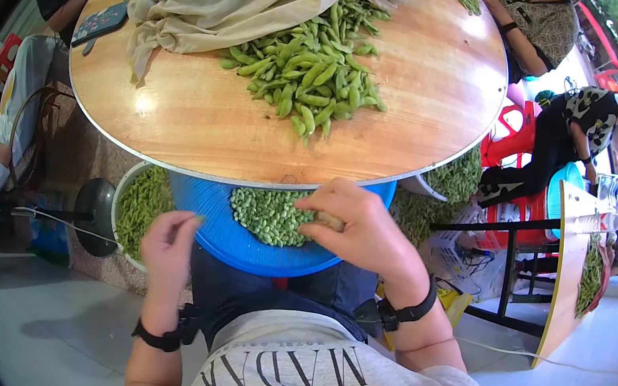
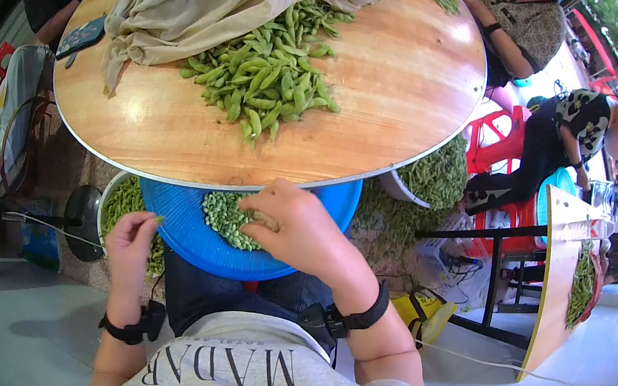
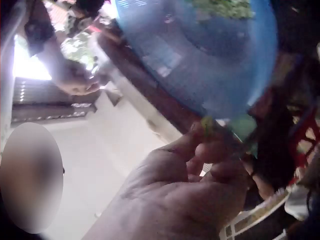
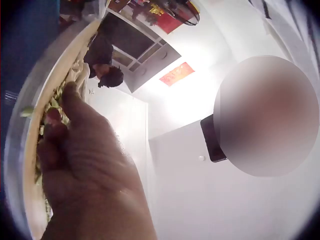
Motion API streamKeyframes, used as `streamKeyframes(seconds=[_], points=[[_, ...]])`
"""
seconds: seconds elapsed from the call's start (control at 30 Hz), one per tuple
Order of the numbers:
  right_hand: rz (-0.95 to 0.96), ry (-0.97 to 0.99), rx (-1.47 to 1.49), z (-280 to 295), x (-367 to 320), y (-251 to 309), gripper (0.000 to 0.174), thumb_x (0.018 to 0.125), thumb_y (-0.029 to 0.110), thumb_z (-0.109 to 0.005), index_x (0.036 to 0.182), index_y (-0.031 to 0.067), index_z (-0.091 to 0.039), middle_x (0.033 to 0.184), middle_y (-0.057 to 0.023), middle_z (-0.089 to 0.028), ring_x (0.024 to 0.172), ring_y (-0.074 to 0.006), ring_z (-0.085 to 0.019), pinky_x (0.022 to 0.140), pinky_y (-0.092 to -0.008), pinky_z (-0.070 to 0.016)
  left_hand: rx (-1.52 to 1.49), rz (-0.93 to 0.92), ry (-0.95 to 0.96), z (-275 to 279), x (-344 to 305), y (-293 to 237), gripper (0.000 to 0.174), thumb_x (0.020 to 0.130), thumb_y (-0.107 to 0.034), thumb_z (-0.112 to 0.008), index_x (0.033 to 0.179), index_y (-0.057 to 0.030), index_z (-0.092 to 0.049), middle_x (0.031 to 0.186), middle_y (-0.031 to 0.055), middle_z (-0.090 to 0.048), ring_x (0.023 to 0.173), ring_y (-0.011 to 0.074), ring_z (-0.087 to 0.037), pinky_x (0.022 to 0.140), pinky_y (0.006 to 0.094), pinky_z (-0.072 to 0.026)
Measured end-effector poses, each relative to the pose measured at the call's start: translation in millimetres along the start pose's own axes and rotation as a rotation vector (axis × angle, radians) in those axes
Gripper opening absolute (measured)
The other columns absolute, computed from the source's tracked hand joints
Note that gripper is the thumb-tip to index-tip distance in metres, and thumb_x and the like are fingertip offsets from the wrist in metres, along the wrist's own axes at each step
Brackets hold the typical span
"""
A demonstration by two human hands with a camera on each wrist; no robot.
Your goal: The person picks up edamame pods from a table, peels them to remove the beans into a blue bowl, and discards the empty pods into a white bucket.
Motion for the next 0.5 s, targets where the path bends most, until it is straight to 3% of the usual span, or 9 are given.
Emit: streamKeyframes(seconds=[0.03,0.1,0.13,0.23,0.33,0.43,0.47,0.5], points=[[0.004,-0.057,-0.065,11,7,5,0.023,0.067,0.007,-0.068,0.088,0.0016,-0.062,0.076,-0.0109,-0.055,0.068,-0.024,-0.055,0.061,-0.0299,-0.0433,0.093,-0.024,-0.074,22,6,13,0.009,0.076,-0.004,-0.061,0.084,0.0007,-0.06,0.079,0.0067,-0.059,0.067,0.0124,-0.055,0.059,0.0236,-0.0438],[0.011,-0.171,-0.193,33,20,13,0.024,0.067,0.007,-0.068,0.089,0.0012,-0.062,0.077,-0.0113,-0.053,0.069,-0.0253,-0.054,0.062,-0.0311,-0.0436,0.57,-0.043,-0.11,51,14,12,0.014,0.072,-0.002,-0.063,0.085,0.0008,-0.06,0.082,0.0097,-0.057,0.07,0.0168,-0.057,0.062,0.0247,-0.0446],[0.151,-0.291,-0.252,39,27,20,0.026,0.067,0.007,-0.068,0.091,0.0012,-0.061,0.076,-0.011,-0.051,0.069,-0.0264,-0.053,0.061,-0.0316,-0.0431,0.813,-0.194,-0.128,58,14,6,0.019,0.069,-0.003,-0.064,0.088,0.0003,-0.061,0.08,0.0119,-0.055,0.069,0.0197,-0.057,0.062,0.0256,-0.0444],[0.18,-0.301,-0.333,33,53,17,0.023,0.068,0.005,-0.066,0.09,0.0007,-0.06,0.074,-0.0115,-0.051,0.067,-0.0284,-0.052,0.06,-0.032,-0.0429,1.122,-0.403,-0.264,63,8,-10,0.019,0.071,-0.004,-0.063,0.089,0.0007,-0.062,0.079,0.0105,-0.057,0.063,0.0156,-0.055,0.055,0.0254,-0.0437],[0.366,-0.437,-0.318,41,57,15,0.015,0.072,0.006,-0.063,0.086,0.0017,-0.059,0.067,-0.0072,-0.05,0.057,-0.0243,-0.054,0.051,-0.0319,-0.0431,0.307,0.181,-0.002,47,15,18,0.018,0.075,-0.004,-0.061,0.092,0.0011,-0.062,0.078,0.0075,-0.059,0.058,0.011,-0.053,0.049,0.0227,-0.0428],[-0.213,-0.398,0.408,43,49,-26,0.009,0.077,0.008,-0.061,0.081,0.001,-0.058,0.062,-0.0001,-0.05,0.05,-0.0115,-0.049,0.044,-0.0224,-0.0374,-0.173,0.237,0.222,-22,3,-27,0.018,0.079,-0.003,-0.056,0.096,0.0008,-0.061,0.083,0.0053,-0.062,0.054,0.0073,-0.051,0.046,0.0193,-0.0413],[-0.239,-0.397,0.72,32,45,-36,0.009,0.081,0.01,-0.06,0.08,0.0009,-0.058,0.061,0.0015,-0.05,0.047,-0.0042,-0.042,0.042,-0.0172,-0.0306,-0.292,0.26,0.248,-44,0,-44,0.02,0.08,-0.002,-0.055,0.099,0.0002,-0.061,0.085,0.0053,-0.062,0.053,0.0071,-0.051,0.047,0.0188,-0.0415],[-0.261,-0.383,0.889,21,41,-37,0.008,0.081,0.009,-0.059,0.081,0.0012,-0.057,0.061,0.0008,-0.05,0.047,-0.0045,-0.041,0.041,-0.0178,-0.0301,-0.385,0.219,0.271,-62,-1,-59,0.022,0.081,-0.002,-0.054,0.102,-0.0007,-0.06,0.087,0.0056,-0.062,0.053,0.0067,-0.05,0.047,0.0184,-0.0412]])
Point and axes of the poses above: each hand's wrist, its own x-axis towards the middle knuckle, its own z-axis out of the back of the hand, y = z × x, the point moved 10 cm from there along x, towards the middle knuckle
